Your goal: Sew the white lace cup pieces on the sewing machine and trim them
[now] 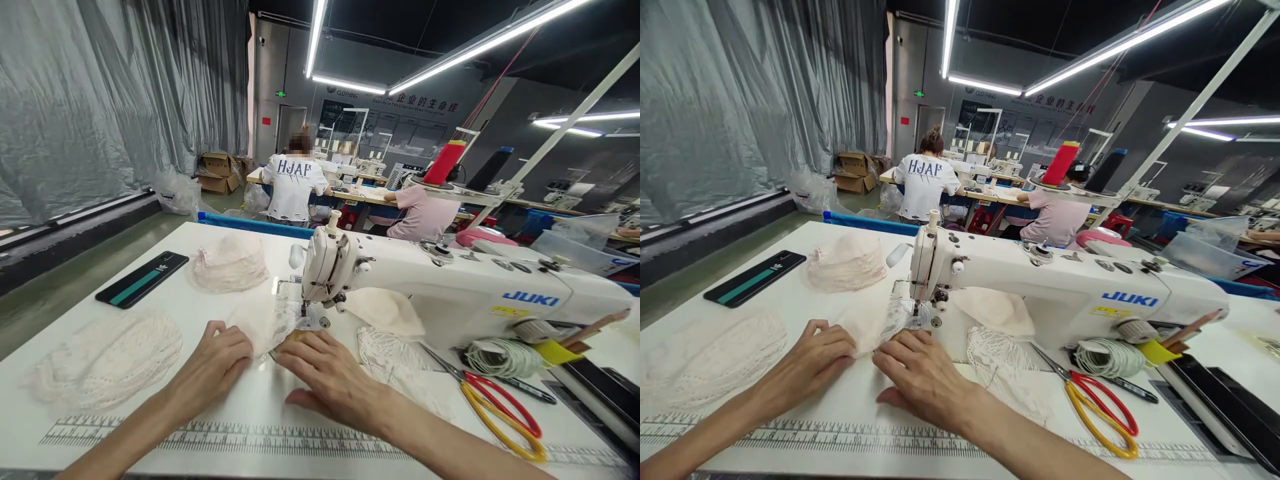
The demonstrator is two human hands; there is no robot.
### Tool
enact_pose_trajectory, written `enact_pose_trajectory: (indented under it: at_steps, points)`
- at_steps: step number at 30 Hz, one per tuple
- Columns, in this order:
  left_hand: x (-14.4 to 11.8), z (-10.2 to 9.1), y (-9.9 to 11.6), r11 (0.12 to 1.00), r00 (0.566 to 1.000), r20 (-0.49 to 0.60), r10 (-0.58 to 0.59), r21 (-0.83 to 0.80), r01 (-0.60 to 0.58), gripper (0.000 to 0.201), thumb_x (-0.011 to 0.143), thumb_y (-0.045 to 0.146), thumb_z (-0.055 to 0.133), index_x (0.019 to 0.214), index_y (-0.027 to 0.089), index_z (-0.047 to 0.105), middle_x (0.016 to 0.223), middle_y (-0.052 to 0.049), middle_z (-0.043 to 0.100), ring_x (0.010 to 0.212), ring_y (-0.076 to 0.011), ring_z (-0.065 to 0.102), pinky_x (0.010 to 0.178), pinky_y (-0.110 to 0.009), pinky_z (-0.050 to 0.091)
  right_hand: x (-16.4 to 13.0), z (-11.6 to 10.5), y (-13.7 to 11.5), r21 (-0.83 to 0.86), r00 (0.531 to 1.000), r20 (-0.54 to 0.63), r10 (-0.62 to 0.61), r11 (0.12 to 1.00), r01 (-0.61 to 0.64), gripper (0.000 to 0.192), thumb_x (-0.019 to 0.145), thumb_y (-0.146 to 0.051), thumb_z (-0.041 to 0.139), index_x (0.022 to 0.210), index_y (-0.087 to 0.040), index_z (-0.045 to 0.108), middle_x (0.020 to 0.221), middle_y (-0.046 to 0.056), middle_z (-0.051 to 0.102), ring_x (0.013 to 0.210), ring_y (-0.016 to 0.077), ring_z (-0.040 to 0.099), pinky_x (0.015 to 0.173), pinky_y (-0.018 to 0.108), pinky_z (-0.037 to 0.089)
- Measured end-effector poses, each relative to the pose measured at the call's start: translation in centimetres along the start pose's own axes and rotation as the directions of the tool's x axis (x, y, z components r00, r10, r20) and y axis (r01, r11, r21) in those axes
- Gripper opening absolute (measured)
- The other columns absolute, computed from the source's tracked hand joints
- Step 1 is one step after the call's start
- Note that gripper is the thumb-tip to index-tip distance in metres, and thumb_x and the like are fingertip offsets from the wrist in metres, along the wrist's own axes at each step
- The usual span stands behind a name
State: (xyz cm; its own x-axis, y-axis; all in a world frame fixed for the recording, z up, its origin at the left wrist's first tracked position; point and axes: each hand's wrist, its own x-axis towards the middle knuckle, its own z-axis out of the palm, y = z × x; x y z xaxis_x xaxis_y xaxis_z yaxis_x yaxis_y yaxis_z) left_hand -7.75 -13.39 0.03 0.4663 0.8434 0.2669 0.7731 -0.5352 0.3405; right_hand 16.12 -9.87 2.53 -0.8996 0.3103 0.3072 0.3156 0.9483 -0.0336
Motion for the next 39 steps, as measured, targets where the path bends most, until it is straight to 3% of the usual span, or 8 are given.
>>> enact_pose_trajectory:
  at_steps: [3, 6, 10, 12, 15, 18, 24, 39]
  points:
    - [-2.2, -1.0, 2.3, 0.988, 0.992, 0.118, -0.033, -0.146, 0.051, 0.025, 0.092, 0.023, 0.037, 0.078, 0.019, 0.057, 0.077, 0.001, 0.061, 0.073, -0.0149, 0.053, 0.082, -0.033, 0.031, 1.8, 0.4, -2.7, 0.183, 0.990, 0.083, 0.116, 0.974, -0.130, 0.065, 0.074, -0.044, 0.070, 0.126, -0.014, 0.043, 0.121, 0.014, 0.052, 0.107, 0.0238, 0.046, 0.089, 0.037, 0.033]
    - [-4.7, -2.1, 4.3, 0.899, 0.932, 0.292, -0.213, -0.316, 0.304, 0.024, 0.089, 0.034, 0.041, 0.082, 0.022, 0.061, 0.080, 0.001, 0.061, 0.079, -0.0176, 0.053, 0.075, -0.028, 0.036, 2.2, 1.0, -4.0, 0.416, 0.954, 0.274, 0.124, 0.879, -0.234, 0.029, 0.075, -0.028, 0.071, 0.099, -0.015, 0.060, 0.079, 0.001, 0.061, 0.076, 0.0142, 0.053, 0.082, 0.032, 0.035]
    - [-7.7, -2.1, 6.6, 0.638, 0.790, 0.467, -0.397, -0.479, 0.603, 0.023, 0.066, 0.037, 0.070, 0.086, 0.025, 0.067, 0.088, 0.002, 0.064, 0.089, -0.0215, 0.053, 0.077, -0.025, 0.038, 0.3, 0.2, -5.3, 0.758, 0.851, 0.511, 0.125, 0.401, -0.514, 0.027, 0.069, -0.036, 0.075, 0.077, -0.012, 0.064, 0.060, -0.005, 0.053, 0.056, 0.0073, 0.046, 0.058, 0.019, 0.037]
    - [-8.7, -1.2, 7.6, 0.511, 0.779, 0.507, -0.369, -0.589, 0.626, 0.026, 0.062, 0.039, 0.073, 0.081, 0.022, 0.067, 0.080, 0.002, 0.062, 0.080, -0.0194, 0.052, 0.071, -0.024, 0.038, -1.2, -0.7, -6.1, 0.782, 0.795, 0.600, 0.089, 0.142, -0.606, 0.035, 0.064, -0.042, 0.076, 0.076, -0.011, 0.064, 0.063, -0.004, 0.056, 0.058, 0.0075, 0.048, 0.055, 0.017, 0.038]
    - [-9.5, 0.3, 8.9, 0.287, 0.795, 0.564, -0.225, -0.741, 0.607, 0.027, 0.068, 0.044, 0.069, 0.069, 0.017, 0.063, 0.062, 0.003, 0.052, 0.061, -0.0121, 0.044, 0.057, -0.021, 0.033, -3.4, -1.5, -7.5, 0.769, 0.768, 0.639, 0.036, -0.041, -0.638, 0.037, 0.060, -0.042, 0.078, 0.075, -0.011, 0.065, 0.069, -0.001, 0.060, 0.063, 0.0085, 0.054, 0.061, 0.018, 0.042]
    - [-9.7, 1.8, 10.1, 0.126, 0.776, 0.615, -0.144, -0.766, 0.630, 0.029, 0.069, 0.043, 0.070, 0.066, 0.015, 0.062, 0.058, 0.004, 0.047, 0.055, -0.0093, 0.038, 0.052, -0.020, 0.029, -5.2, -1.0, -9.3, 0.774, 0.772, 0.632, 0.065, -0.099, -0.626, 0.032, 0.063, -0.038, 0.078, 0.078, -0.012, 0.065, 0.067, -0.003, 0.059, 0.061, 0.0071, 0.054, 0.062, 0.018, 0.043]
    - [-10.9, 4.1, 11.3, 0.052, 0.761, 0.637, -0.120, -0.762, 0.646, 0.030, 0.066, 0.040, 0.074, 0.079, 0.015, 0.064, 0.068, 0.001, 0.057, 0.064, -0.0128, 0.048, 0.060, -0.021, 0.035, -8.5, 1.8, -11.9, 0.784, 0.766, 0.617, 0.179, -0.218, -0.581, 0.035, 0.065, -0.043, 0.075, 0.079, -0.012, 0.065, 0.070, -0.001, 0.059, 0.063, 0.0090, 0.054, 0.060, 0.020, 0.044]
    - [-11.5, 5.8, 12.7, 0.246, 0.725, 0.642, -0.250, -0.682, 0.689, 0.035, 0.078, 0.047, 0.059, 0.072, 0.013, 0.064, 0.069, -0.001, 0.053, 0.066, -0.0145, 0.044, 0.060, -0.022, 0.036, -12.3, 4.2, -13.4, 0.837, 0.757, 0.543, 0.364, -0.173, -0.519, 0.029, 0.072, -0.039, 0.071, 0.074, -0.011, 0.063, 0.067, -0.001, 0.056, 0.061, 0.0083, 0.047, 0.056, 0.018, 0.038]
